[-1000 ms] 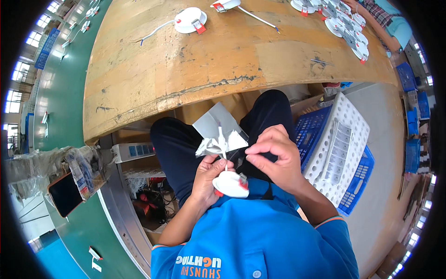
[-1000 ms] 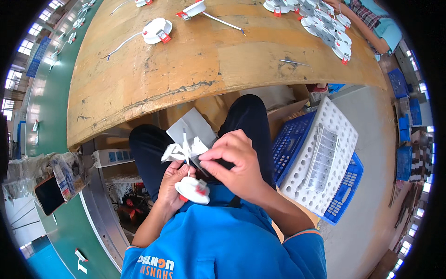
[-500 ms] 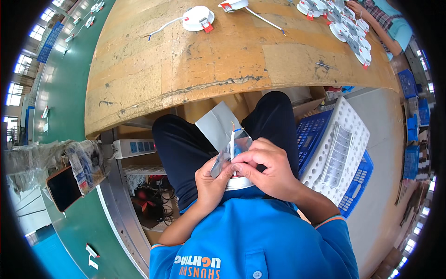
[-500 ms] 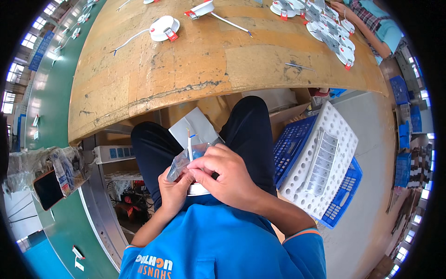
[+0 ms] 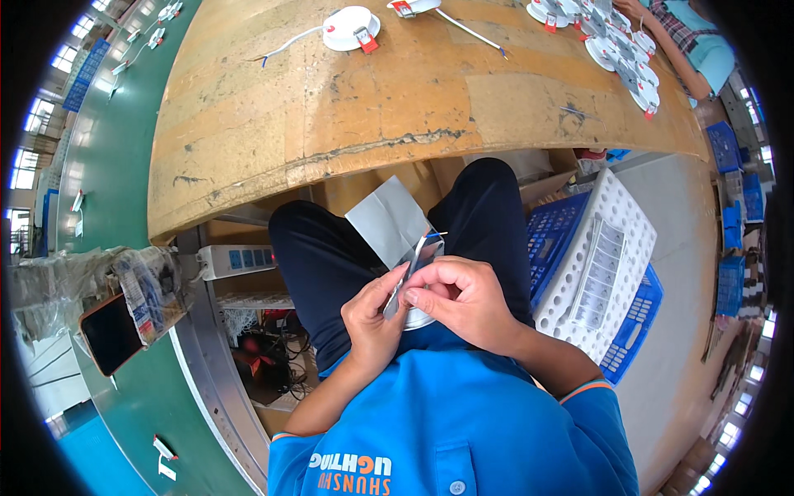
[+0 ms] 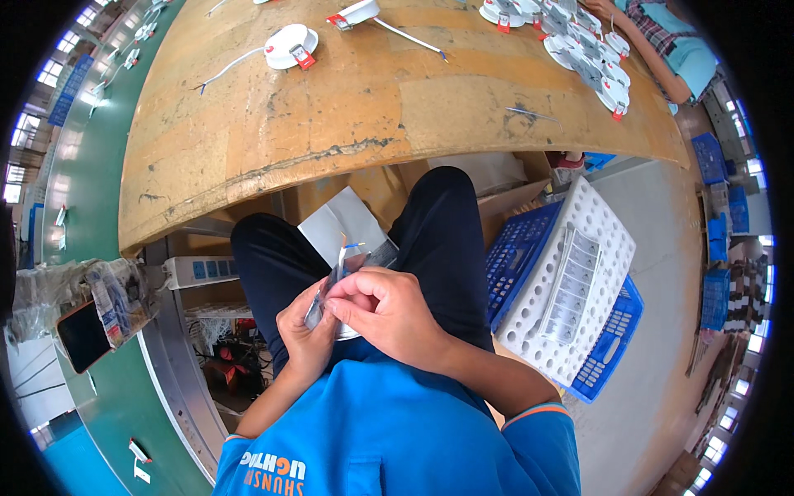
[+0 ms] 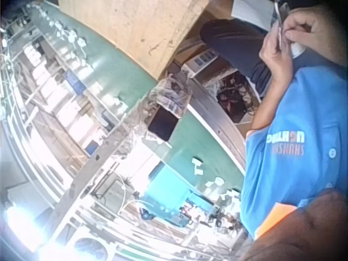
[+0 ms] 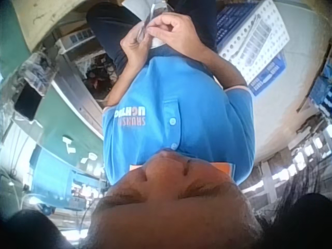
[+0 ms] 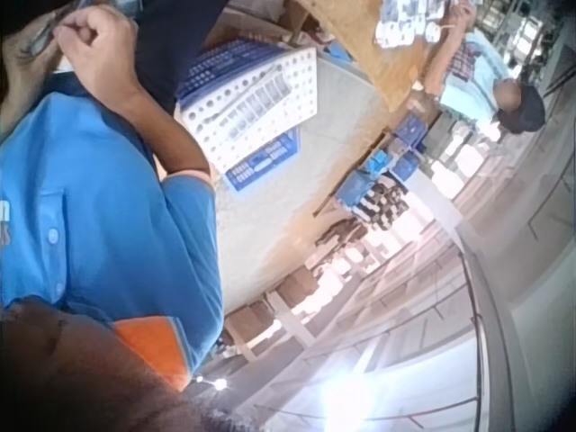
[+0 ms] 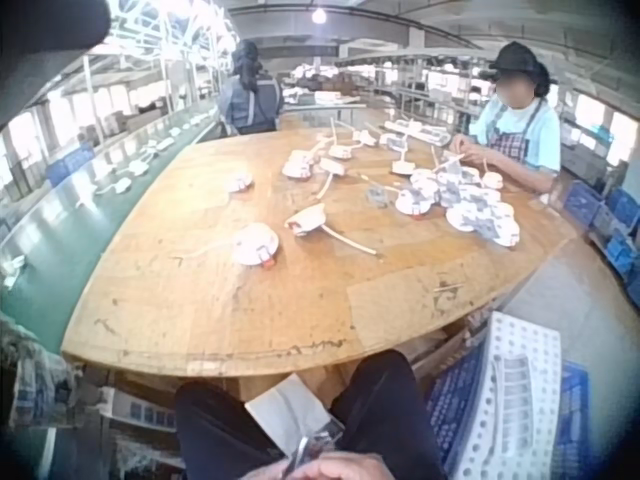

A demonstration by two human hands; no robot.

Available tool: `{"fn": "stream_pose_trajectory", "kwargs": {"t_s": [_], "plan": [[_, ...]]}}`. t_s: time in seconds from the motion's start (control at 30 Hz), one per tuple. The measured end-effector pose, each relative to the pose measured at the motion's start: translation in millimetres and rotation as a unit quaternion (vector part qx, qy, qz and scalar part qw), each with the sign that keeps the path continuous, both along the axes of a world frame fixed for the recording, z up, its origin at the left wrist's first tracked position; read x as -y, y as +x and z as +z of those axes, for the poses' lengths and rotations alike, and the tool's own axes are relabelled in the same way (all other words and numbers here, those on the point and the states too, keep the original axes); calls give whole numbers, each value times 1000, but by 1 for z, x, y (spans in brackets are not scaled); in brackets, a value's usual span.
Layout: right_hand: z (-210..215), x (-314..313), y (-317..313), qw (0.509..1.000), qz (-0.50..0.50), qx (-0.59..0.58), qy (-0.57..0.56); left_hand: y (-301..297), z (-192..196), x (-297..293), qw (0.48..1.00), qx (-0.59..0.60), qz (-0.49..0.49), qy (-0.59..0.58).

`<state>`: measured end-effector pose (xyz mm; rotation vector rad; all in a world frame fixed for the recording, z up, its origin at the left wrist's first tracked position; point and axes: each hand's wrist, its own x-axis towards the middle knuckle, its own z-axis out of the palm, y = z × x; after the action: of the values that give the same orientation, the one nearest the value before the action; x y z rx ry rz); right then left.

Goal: The person applies labels to the backs of circular LED light fixtures by hand.

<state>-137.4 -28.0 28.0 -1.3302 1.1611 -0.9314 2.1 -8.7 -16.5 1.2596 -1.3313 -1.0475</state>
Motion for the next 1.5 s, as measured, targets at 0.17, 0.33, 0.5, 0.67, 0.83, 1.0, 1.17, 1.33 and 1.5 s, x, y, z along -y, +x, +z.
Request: {"fn": "stream_pose_trajectory", "kwargs": {"t_s": [0.17,0.33,0.5,0.67,0.83,1.0,1.17,1.33,1.5], "plan": [[-2,-1,1,999,13,21,28,2,0,2,995,76,-7,-71],[-1,-2,3,997,8,40,70,3,4,2,988,130,-21,-77],[-4,-2,4,994,3,52,94,5,6,2,977,189,-28,-98],[-6,-3,8,991,-2,76,112,5,5,2,977,185,-31,-106],[-9,-7,10,983,1,123,136,6,4,2,982,163,-39,-91],[1,-8,10,974,-15,167,153,7,-3,3,994,98,-43,-37],[13,3,-6,990,-23,-57,-127,28,15,21,895,-269,-141,327],[20,24,-12,886,46,-244,-392,37,26,31,872,-227,-239,362],[21,34,-5,852,94,-274,-436,35,26,31,868,-218,-268,358]]}}
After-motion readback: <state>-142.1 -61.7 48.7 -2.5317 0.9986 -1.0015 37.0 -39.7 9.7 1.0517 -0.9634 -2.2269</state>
